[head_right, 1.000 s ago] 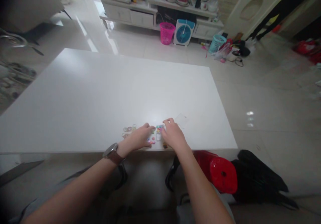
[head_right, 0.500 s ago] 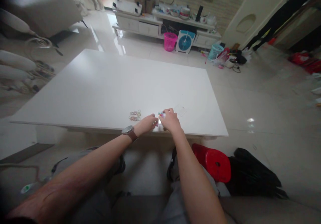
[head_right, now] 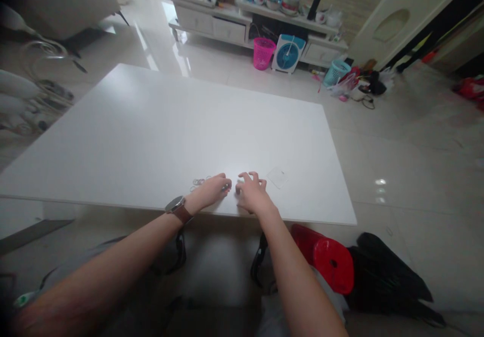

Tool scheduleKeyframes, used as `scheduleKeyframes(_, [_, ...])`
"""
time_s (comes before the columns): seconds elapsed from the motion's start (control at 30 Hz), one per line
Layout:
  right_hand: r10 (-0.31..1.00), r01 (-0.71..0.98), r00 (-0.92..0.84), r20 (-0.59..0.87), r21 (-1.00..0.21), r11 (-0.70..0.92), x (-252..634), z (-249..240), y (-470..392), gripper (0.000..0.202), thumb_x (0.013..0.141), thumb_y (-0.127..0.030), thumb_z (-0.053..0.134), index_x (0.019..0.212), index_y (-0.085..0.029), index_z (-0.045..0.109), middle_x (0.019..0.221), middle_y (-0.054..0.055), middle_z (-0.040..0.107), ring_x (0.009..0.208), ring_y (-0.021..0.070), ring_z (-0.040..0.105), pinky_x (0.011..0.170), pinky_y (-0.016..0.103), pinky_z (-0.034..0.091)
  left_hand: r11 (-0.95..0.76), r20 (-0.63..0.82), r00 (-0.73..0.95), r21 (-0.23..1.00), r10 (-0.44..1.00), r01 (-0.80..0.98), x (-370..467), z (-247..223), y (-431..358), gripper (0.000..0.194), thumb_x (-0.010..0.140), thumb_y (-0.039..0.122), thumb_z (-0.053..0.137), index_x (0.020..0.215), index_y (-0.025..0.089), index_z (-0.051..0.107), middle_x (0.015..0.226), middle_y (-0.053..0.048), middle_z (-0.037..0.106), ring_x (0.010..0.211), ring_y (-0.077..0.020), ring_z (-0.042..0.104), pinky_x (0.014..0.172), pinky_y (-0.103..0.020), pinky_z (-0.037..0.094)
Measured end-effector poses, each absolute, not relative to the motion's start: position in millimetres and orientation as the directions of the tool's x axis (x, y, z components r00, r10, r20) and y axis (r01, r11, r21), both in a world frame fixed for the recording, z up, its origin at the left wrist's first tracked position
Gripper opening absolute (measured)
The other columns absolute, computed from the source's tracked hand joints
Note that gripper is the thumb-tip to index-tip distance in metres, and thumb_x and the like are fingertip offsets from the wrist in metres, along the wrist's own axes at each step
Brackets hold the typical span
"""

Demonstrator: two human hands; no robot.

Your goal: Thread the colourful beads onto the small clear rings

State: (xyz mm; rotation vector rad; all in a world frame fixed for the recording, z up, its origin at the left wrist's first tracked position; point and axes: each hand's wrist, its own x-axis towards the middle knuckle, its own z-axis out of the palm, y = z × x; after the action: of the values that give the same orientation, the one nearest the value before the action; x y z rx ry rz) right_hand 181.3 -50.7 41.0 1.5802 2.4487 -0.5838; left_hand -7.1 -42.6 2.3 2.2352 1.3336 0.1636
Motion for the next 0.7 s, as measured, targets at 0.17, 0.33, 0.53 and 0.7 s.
scheduleKeyframes(0.17, [0.782,0.873,-0.488,-0.388,-0.213,0.439,172,27,-53,0.006,0.082,-0.018,0.071,0.078,-0.022,0.074,0.146,0.005,0.049,0.143,0.0376,0.022,0.104,0.057,0.029,-0.356,-0.181,0.494,0.493,0.851,0.794,-11,6,-45,0.014,0.091,0.012,0.053,0.091,0.017,0.067,0.099,-0.007,0.061,0.082,-0.0181,0.062,0.074,-0.028,0.046])
scheduleKeyframes(0.33, [0.787,0.849,-0.526,-0.323,-0.248,0.466,172,19,-56,0.010,0.082,-0.022,0.074,0.072,-0.022,0.075,0.139,0.006,0.057,0.139,0.0361,0.028,0.102,0.054,0.030,-0.369,-0.157,0.493,0.484,0.856,0.794,-12,5,-49,0.015,0.092,0.013,0.053,0.093,0.017,0.067,0.098,-0.008,0.062,0.084,-0.0197,0.063,0.074,-0.030,0.047])
scheduleKeyframes(0.53, [0.900,0.876,-0.427,-0.088,-0.288,0.387,197,31,-61,0.009,0.087,-0.029,0.073,0.080,-0.024,0.078,0.115,0.008,0.070,0.118,0.0287,0.049,0.094,0.046,0.036,-0.363,-0.159,0.476,0.458,0.865,0.812,-6,10,-53,0.020,0.093,0.011,0.049,0.092,0.016,0.068,0.100,-0.009,0.062,0.085,-0.0192,0.064,0.073,-0.029,0.046])
scheduleKeyframes(0.7, [0.966,0.921,-0.247,-0.077,-0.329,0.210,228,36,-57,0.012,0.088,-0.027,0.071,0.085,-0.021,0.080,0.086,0.006,0.076,0.086,0.0198,0.064,0.083,0.032,0.045,-0.374,-0.120,0.471,0.451,0.874,0.810,2,16,-53,0.022,0.094,0.012,0.048,0.093,0.015,0.070,0.099,-0.010,0.063,0.089,-0.0200,0.064,0.077,-0.029,0.048])
